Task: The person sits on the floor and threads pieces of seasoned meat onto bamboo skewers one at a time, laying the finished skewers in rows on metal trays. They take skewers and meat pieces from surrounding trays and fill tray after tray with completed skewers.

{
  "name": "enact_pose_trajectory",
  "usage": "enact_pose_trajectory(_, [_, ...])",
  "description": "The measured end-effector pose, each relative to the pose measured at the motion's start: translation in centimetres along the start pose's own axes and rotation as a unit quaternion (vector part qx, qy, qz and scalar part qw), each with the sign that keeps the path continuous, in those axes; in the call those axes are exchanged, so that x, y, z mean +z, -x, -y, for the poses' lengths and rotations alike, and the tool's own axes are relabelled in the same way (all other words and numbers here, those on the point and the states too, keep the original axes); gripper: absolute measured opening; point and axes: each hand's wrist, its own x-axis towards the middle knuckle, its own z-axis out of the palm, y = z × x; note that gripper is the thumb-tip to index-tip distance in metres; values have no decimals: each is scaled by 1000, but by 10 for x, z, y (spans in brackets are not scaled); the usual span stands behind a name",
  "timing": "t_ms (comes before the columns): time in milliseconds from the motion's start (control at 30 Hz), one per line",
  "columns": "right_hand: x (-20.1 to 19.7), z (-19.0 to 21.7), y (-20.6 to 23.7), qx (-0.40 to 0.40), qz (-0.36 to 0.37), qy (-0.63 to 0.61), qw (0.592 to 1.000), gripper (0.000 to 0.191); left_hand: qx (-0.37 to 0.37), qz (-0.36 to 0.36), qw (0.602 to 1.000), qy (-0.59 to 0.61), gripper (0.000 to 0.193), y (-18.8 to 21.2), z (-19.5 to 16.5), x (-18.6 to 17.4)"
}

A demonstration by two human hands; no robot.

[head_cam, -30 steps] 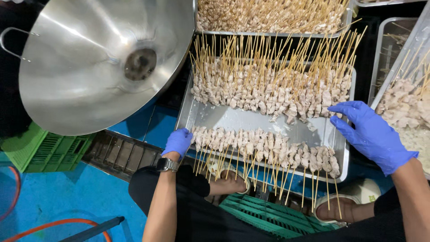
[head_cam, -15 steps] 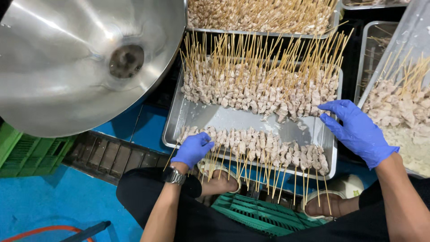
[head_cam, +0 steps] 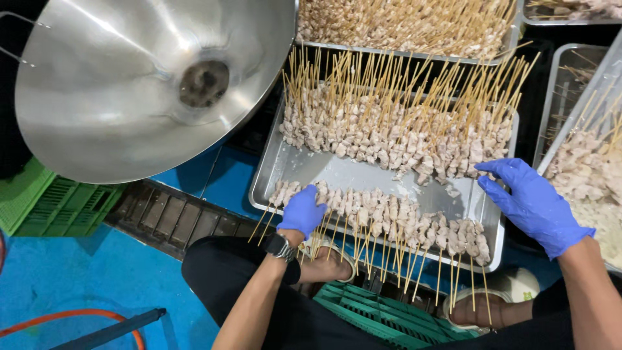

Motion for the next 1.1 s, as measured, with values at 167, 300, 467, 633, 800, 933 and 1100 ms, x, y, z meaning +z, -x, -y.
enact_pose_trajectory(167, [0,-2,-2,28,17,18,999,43,-102,27,994,-12,37,-14,1,13])
enact_pose_trajectory(300, [2,-2,-4,26,16,17,999,46,-15,-67,997,-34,35,-19,2,18])
enact_pose_trajectory(467, [1,-3,-4,31,15,11,999,44,-89,-27,995,47,31,-27,8,-9])
enact_pose_trajectory(633, [-1,-2,2,44,7,-17,999,43,-39,-101,994,2,25,-34,60,-75])
enact_pose_trajectory(800, [2,-7,-1,29,7,15,999,41,-39,3,996,-86,28,-24,90,-88])
enact_pose_trajectory(933, [4,-11,-1,18,7,8,1000,44,-38,-13,995,-95,23,-20,91,-87])
enact_pose_trajectory(1100, [4,-9,-5,20,23,24,999,45,76,-98,989,-77,33,-31,82,-84])
